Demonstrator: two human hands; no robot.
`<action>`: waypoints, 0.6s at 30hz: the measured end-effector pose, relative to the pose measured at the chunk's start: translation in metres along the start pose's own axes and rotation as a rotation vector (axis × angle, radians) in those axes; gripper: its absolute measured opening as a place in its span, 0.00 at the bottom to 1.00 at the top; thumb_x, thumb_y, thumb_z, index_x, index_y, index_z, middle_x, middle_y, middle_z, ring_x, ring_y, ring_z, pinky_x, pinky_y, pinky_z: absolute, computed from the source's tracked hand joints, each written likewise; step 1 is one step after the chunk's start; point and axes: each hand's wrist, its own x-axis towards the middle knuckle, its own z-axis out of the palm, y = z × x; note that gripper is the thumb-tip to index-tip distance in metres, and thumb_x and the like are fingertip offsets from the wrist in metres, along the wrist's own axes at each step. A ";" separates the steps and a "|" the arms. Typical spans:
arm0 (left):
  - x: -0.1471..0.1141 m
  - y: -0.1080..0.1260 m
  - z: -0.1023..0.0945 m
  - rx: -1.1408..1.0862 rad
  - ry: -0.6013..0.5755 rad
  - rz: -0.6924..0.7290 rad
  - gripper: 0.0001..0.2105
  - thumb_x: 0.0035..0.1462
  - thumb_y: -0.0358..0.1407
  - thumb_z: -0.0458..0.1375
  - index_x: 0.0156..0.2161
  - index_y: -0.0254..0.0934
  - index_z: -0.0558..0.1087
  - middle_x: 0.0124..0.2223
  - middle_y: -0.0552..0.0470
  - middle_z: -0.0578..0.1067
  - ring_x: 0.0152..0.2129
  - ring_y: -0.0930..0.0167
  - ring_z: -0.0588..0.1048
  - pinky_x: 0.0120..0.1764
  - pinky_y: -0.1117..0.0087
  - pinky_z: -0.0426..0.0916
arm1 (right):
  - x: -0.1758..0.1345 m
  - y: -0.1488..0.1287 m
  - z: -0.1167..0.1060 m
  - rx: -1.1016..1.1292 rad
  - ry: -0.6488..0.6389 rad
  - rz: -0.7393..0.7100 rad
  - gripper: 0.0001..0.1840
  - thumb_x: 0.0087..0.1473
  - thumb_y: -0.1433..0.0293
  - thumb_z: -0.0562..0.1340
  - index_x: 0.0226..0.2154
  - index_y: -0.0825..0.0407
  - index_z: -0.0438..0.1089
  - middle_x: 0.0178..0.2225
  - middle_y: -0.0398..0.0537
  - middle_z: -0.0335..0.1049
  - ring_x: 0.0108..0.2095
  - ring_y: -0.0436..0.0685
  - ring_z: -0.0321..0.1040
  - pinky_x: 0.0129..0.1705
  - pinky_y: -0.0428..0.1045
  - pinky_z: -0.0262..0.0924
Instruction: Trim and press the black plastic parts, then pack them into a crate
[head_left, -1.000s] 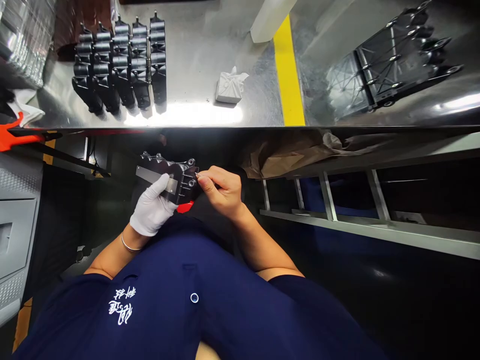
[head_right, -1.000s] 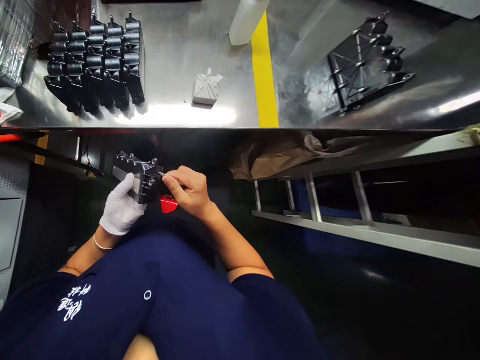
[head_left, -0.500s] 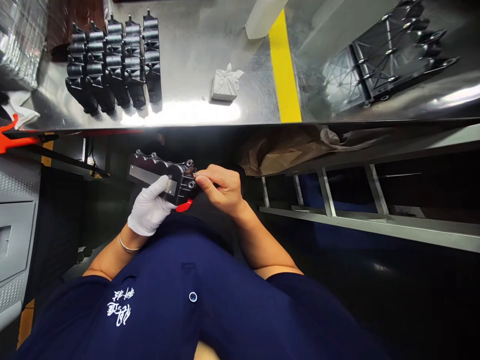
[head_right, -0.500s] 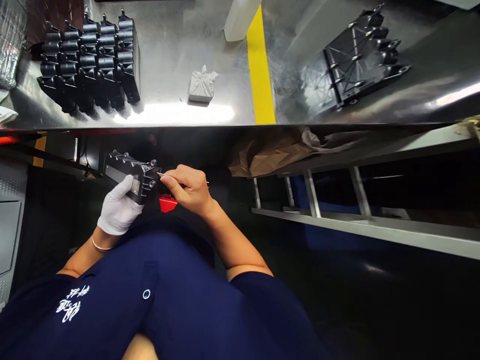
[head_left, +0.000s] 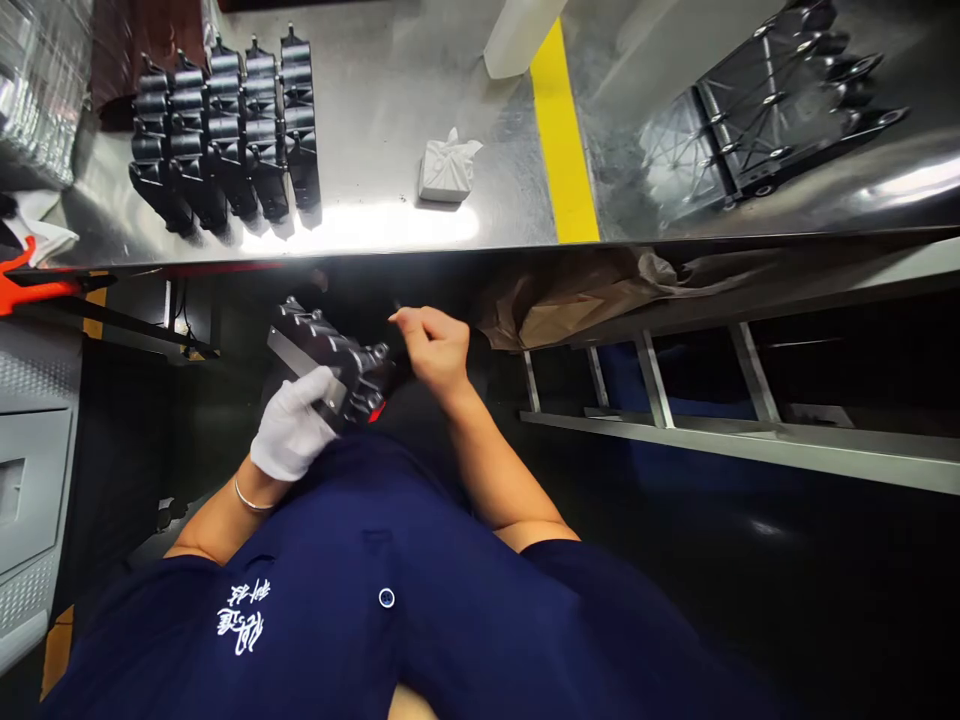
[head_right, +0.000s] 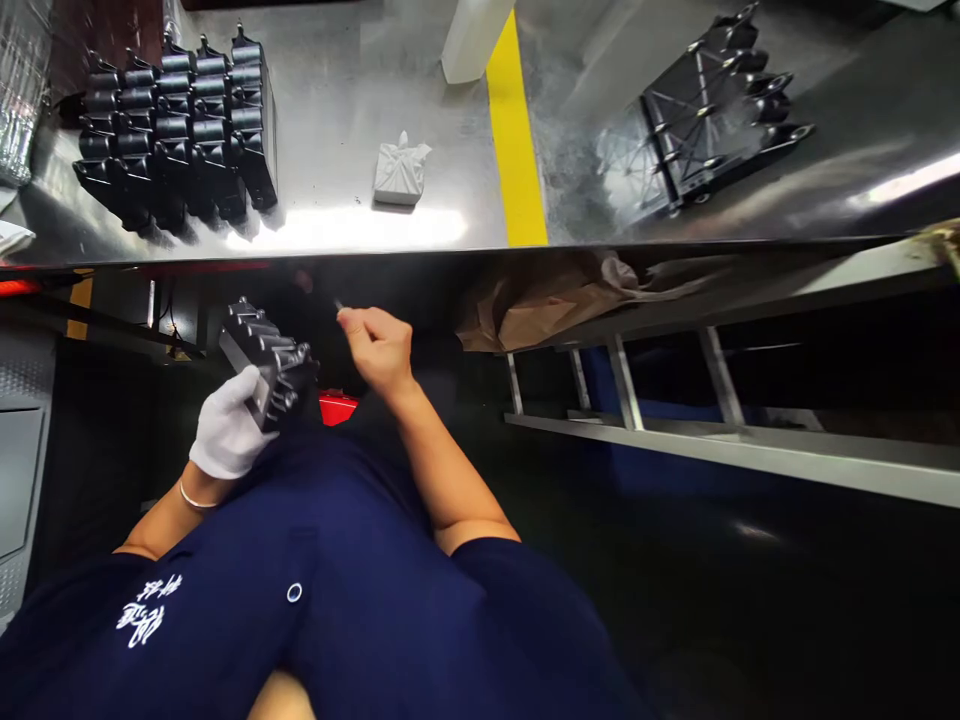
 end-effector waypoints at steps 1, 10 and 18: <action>-0.003 -0.002 -0.002 0.031 -0.031 0.020 0.12 0.48 0.28 0.65 0.41 0.35 0.76 0.33 0.53 0.80 0.36 0.69 0.80 0.43 0.73 0.76 | 0.003 0.004 -0.001 0.007 0.039 0.061 0.29 0.55 0.45 0.57 0.23 0.52 0.75 0.19 0.45 0.67 0.23 0.51 0.62 0.28 0.48 0.57; 0.008 0.005 -0.008 0.225 0.108 0.308 0.16 0.45 0.31 0.68 0.42 0.42 0.76 0.32 0.57 0.80 0.39 0.69 0.79 0.47 0.69 0.74 | -0.008 -0.038 -0.023 0.145 -0.301 0.053 0.26 0.56 0.49 0.59 0.23 0.51 0.76 0.19 0.44 0.67 0.21 0.49 0.60 0.25 0.47 0.56; 0.012 0.002 -0.014 0.383 0.206 0.523 0.26 0.41 0.23 0.69 0.47 0.45 0.75 0.46 0.55 0.80 0.54 0.68 0.72 0.56 0.71 0.67 | -0.007 -0.053 -0.023 0.165 -0.471 0.044 0.26 0.57 0.51 0.59 0.19 0.53 0.71 0.17 0.41 0.60 0.18 0.46 0.54 0.21 0.45 0.50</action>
